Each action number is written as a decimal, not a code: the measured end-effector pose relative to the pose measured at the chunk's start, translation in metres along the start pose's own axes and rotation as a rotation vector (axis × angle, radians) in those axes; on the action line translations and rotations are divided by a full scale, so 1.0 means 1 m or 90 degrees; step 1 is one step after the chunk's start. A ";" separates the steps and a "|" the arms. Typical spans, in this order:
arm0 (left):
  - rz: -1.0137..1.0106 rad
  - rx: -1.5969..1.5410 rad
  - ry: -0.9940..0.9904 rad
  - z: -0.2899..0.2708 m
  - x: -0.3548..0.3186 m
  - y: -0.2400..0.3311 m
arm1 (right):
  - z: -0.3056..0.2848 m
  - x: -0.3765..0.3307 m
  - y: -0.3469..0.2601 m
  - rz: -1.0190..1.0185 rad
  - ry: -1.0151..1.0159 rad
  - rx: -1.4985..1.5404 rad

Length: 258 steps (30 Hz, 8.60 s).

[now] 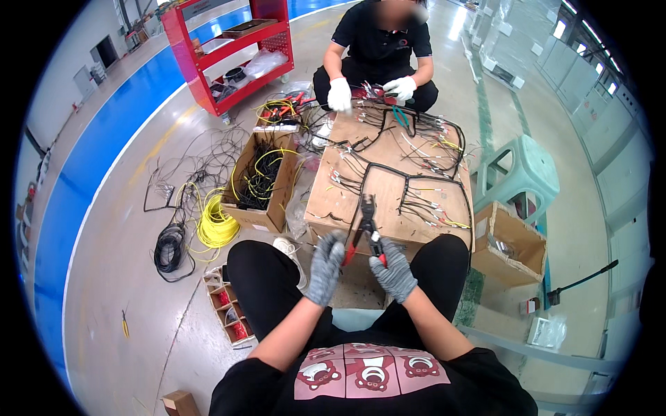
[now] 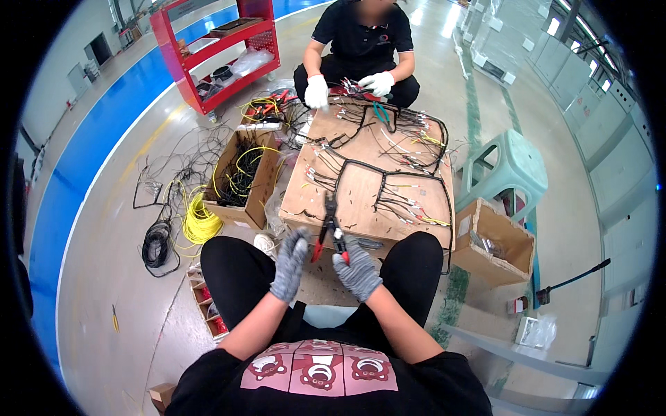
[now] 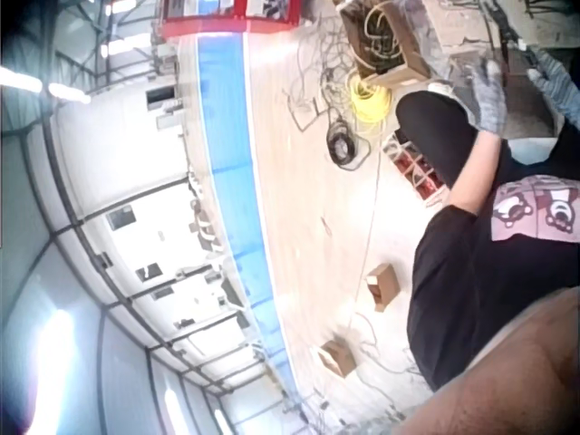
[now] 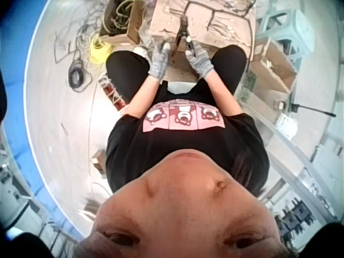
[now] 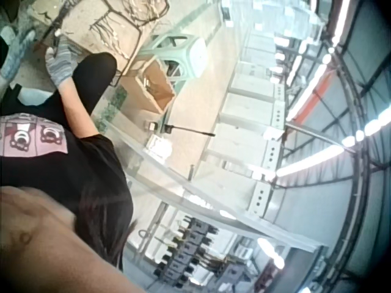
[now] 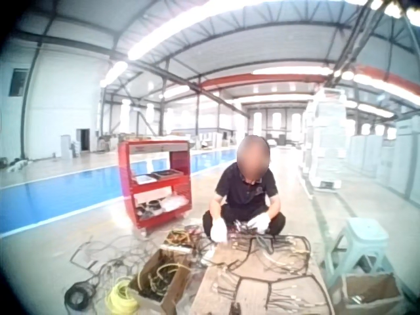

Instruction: The person sits on the floor and uses pliers to strip and crimp wires on a cardboard work surface. They then stand, gather the prepared wiring harness, and install it into an open electrical cabinet.

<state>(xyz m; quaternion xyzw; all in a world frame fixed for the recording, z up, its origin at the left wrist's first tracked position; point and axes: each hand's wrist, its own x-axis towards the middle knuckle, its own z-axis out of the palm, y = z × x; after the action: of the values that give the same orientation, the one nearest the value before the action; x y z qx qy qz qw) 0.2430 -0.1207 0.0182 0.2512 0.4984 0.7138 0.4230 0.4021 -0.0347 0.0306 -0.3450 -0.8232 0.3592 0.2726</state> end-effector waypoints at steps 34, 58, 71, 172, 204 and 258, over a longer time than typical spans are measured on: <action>-0.280 -0.523 0.543 -0.352 -0.147 -0.113 | 0.071 -0.036 -0.100 -0.288 -0.395 0.034; 0.133 -0.071 -0.382 -0.031 -0.017 0.147 | -0.005 -0.023 -0.132 -0.114 -0.109 0.174; 0.105 0.429 -0.532 0.126 -0.021 0.075 | -0.145 -0.365 0.088 0.723 0.416 -0.016; -0.313 0.591 0.226 -0.423 -0.089 -0.122 | -0.180 0.120 0.202 0.453 0.059 -0.406; 0.015 0.588 -0.122 -0.034 0.043 0.037 | -0.225 0.070 0.213 0.612 0.284 0.673; 0.012 0.838 -0.017 0.047 0.236 0.117 | -0.215 0.279 -0.112 0.243 -0.304 0.155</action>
<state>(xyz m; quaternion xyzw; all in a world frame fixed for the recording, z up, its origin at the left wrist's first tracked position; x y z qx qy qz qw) 0.1169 0.0874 0.1290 0.4709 0.8234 0.2603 0.1805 0.3392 0.2082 0.3012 -0.3635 -0.7354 0.5706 0.0388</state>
